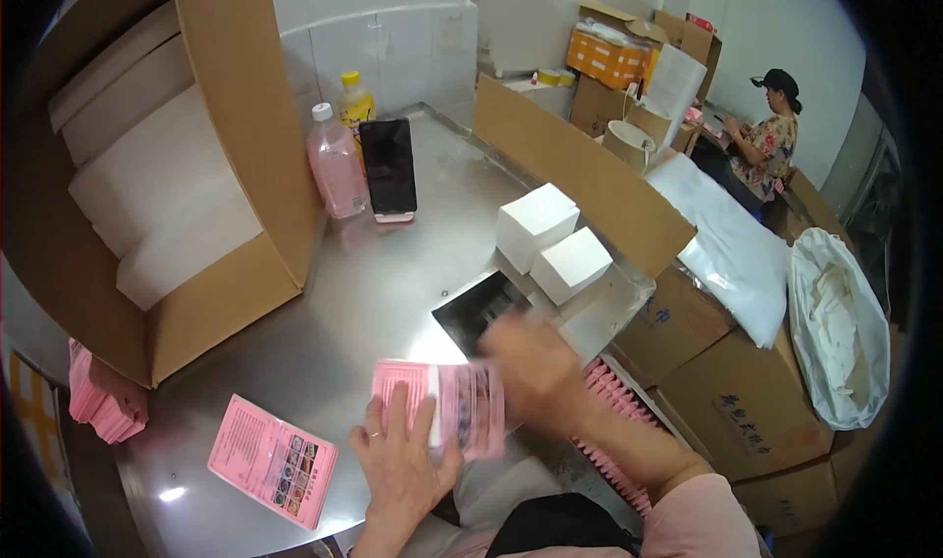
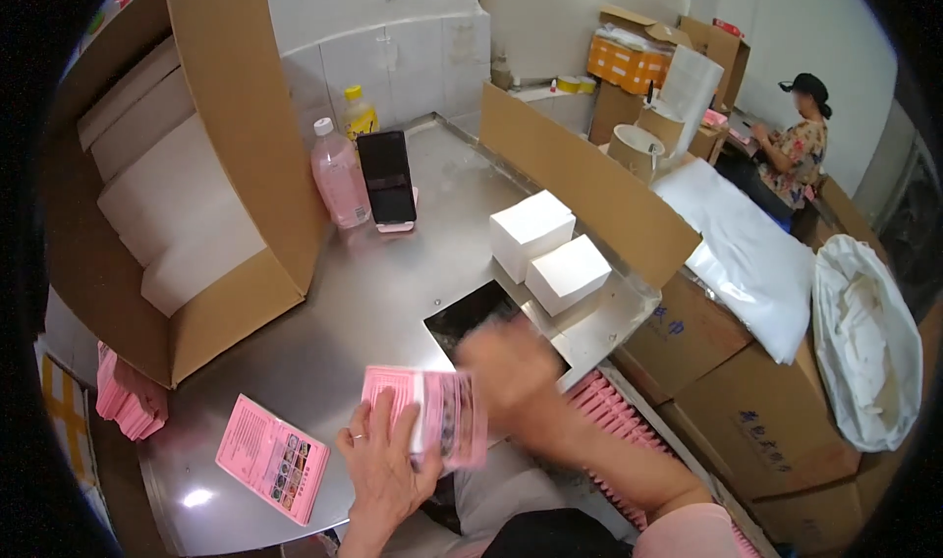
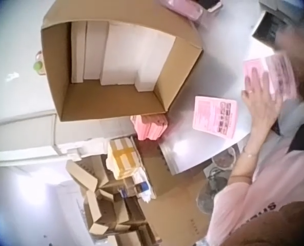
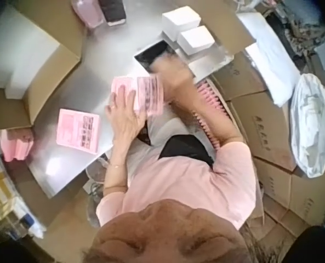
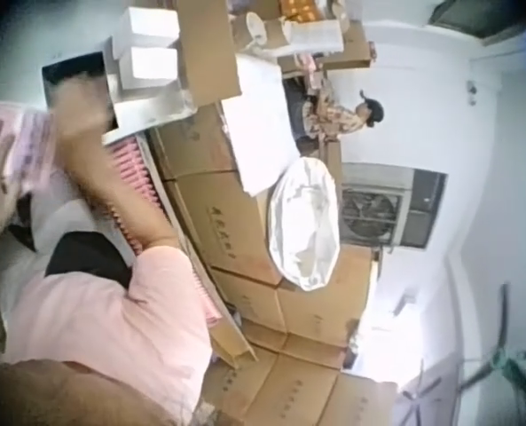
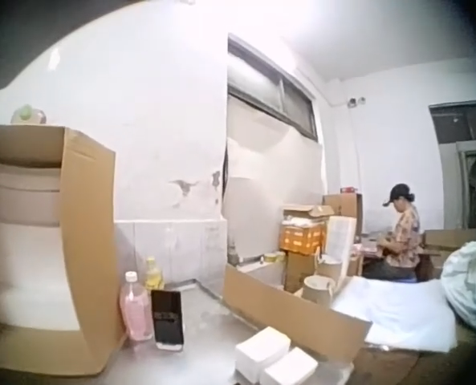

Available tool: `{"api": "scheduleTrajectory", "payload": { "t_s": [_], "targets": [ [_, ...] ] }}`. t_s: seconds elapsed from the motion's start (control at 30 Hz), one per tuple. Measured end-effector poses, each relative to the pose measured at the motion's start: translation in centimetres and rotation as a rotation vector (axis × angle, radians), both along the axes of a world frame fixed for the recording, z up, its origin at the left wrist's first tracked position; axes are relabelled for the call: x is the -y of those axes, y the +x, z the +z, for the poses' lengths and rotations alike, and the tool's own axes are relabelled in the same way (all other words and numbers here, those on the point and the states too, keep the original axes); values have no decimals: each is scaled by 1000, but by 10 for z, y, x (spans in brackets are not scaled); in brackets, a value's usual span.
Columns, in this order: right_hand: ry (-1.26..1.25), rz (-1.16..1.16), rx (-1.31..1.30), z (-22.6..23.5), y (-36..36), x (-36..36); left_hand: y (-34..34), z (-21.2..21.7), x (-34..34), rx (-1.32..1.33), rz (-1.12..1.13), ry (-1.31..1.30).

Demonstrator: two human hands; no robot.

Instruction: Manually organizing and packing pink plastic components into plastic bags and boxes.

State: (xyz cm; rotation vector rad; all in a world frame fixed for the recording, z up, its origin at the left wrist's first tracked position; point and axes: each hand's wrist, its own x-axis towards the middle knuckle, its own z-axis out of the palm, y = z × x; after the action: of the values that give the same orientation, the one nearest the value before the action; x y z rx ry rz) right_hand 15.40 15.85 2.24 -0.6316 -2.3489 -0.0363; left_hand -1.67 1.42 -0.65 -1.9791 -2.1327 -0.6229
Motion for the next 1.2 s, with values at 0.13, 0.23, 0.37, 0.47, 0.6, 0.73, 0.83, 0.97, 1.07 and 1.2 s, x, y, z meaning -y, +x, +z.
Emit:
{"api": "scheduleTrajectory", "payload": {
  "t_s": [0.13,0.23,0.37,0.47,0.6,0.73,0.83,0.97,1.07,1.2],
  "targets": [
    [294,-603,90,3,37,-72,11,13,-10,103,95,-71],
    [122,-522,31,-10,47,-87,10,8,-11,24,86,29],
    [75,-506,-40,-9,50,-91,4,10,-10,-27,-13,70],
    [34,-438,-139,-13,55,-96,8,7,-8,-65,-42,47],
    [-8,-402,-139,-8,60,-96,17,6,-10,78,-63,30],
    [44,-397,-100,-6,60,-90,14,0,-12,118,-63,31],
    [156,-465,-6,-3,61,-83,14,2,-9,90,-94,-11],
    [-73,155,35,-4,4,8,0,-1,1,279,-187,12],
    [77,445,214,-8,-22,62,-19,15,1,281,-142,18],
    [-3,121,298,-50,-51,23,4,15,1,282,-183,-18]
  ]
}}
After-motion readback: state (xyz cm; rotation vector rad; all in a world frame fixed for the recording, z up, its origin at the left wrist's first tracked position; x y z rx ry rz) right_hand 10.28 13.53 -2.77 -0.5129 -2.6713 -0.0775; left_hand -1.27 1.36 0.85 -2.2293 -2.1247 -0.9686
